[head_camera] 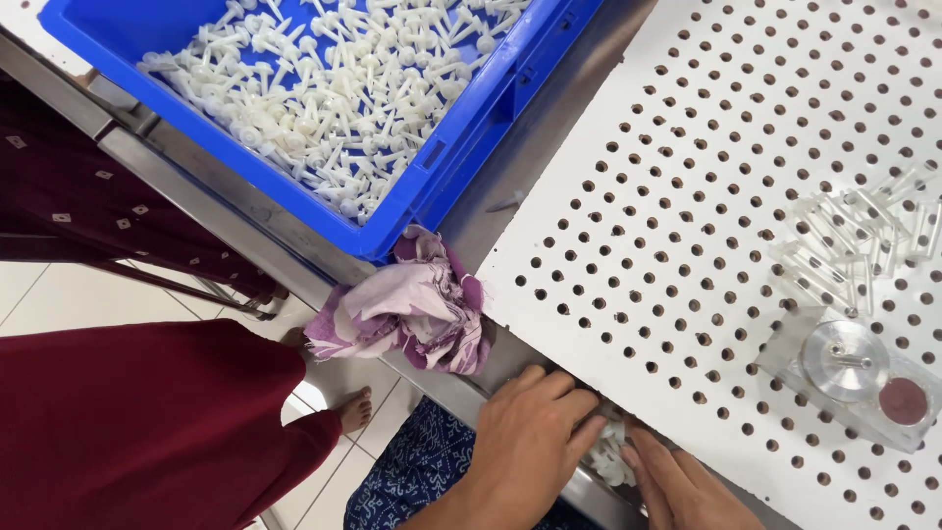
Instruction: Manual assembly of small plastic connectors and transparent tubes at an industrial workstation.
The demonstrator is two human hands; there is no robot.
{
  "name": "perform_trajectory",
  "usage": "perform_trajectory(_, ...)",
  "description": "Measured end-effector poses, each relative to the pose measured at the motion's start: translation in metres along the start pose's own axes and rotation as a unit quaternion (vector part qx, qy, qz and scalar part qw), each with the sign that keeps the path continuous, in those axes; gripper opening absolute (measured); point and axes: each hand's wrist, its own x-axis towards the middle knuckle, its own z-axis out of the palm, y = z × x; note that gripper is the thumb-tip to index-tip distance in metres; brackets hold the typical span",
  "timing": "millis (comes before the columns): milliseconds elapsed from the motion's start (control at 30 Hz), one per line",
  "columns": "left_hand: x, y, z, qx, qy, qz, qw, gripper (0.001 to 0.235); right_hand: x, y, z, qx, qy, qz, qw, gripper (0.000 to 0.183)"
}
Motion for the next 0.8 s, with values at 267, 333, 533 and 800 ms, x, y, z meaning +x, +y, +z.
perform_trajectory(267,-0.005,0.003,0.009,0.015,0.011,-0.008,1.000,0.013,0.010,-0.022,-0.010,-0.025,0.050,0.067,0.996,0.031)
perform_trajectory(333,-0.007,0.008,0.007,0.009,0.012,-0.010,1.000,0.012,0.006,-0.016,-0.007,-0.020,-0.009,0.140,0.990,0.031)
perform_trajectory(533,-0.014,0.009,0.003,-0.017,-0.017,-0.017,1.000,0.019,-0.007,-0.013,-0.006,0.004,-0.124,0.245,0.962,0.048)
perform_trajectory(800,-0.002,0.015,-0.018,-0.031,-0.169,0.003,0.985,0.051,-0.048,0.041,0.056,0.184,0.083,0.098,0.975,0.085)
